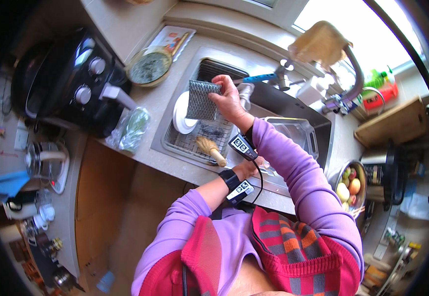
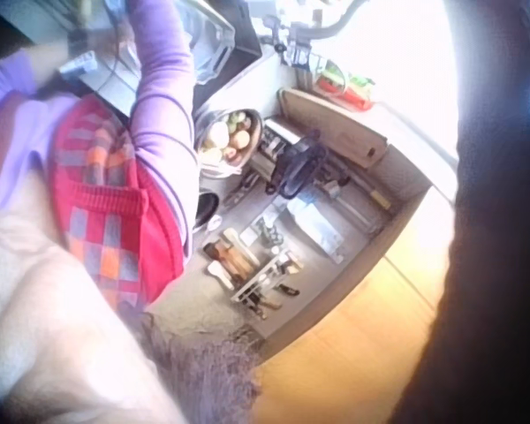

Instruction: The person carries a container of small red fruits to a table, then returns to the kitchen to wash a plastic lid and a bowl of apples and pears in the sink. They scrub the lid with a sponge and rinse the fruits under running water.

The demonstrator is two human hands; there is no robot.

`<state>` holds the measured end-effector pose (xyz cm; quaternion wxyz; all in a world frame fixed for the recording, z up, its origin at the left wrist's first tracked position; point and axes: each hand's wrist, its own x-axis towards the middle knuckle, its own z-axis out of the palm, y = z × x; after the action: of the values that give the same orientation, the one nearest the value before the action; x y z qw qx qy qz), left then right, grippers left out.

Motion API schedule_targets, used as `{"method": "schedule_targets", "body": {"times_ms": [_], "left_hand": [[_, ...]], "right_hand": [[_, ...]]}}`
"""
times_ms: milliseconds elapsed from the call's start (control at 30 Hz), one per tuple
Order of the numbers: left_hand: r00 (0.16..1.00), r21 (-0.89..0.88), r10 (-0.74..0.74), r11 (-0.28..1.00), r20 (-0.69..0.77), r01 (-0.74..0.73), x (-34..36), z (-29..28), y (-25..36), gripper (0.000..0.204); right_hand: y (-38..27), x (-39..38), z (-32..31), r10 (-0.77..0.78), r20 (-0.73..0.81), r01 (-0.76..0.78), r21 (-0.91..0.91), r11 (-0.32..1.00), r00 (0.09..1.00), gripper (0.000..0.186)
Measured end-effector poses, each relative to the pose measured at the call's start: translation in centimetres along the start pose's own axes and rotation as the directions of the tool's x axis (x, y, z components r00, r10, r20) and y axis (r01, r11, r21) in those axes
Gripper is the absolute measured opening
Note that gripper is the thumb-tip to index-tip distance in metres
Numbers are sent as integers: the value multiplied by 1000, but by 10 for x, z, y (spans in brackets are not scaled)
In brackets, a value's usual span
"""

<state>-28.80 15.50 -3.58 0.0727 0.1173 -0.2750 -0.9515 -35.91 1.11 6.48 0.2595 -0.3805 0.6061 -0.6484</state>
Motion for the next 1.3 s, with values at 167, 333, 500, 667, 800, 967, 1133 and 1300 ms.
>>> {"method": "schedule_targets", "body": {"times_ms": [167,333,500,667,800,967,1133,1300], "left_hand": [[999,11,-39,999,5,39,8,15,24,38],[934,88,-213,965,-287,247,2,28,51,53],[935,143,-181,962,-305,233,3,36,59,53],[937,111,-174,970,-303,216,3,37,55,52],[944,99,-162,975,-289,198,2,38,50,47],[935,92,-178,972,-305,215,6,44,43,47],[939,100,-192,968,-285,229,9,50,37,48],[933,97,-170,973,-317,210,11,54,33,51]], "right_hand": [[-41,-16,-102,156,102,-168,122,978,982,35],[-41,-33,-234,274,-112,-294,-230,928,955,18],[-13,-13,-294,-187,114,206,-766,609,976,20],[8,22,-295,-301,191,321,-821,473,934,23],[5,9,-300,-365,221,398,-745,535,904,24],[-3,-7,-296,-128,91,156,-488,859,988,27],[-23,-29,-289,-188,6,149,-640,754,982,26],[-26,-117,-284,-450,-236,74,-818,571,861,18]]}}
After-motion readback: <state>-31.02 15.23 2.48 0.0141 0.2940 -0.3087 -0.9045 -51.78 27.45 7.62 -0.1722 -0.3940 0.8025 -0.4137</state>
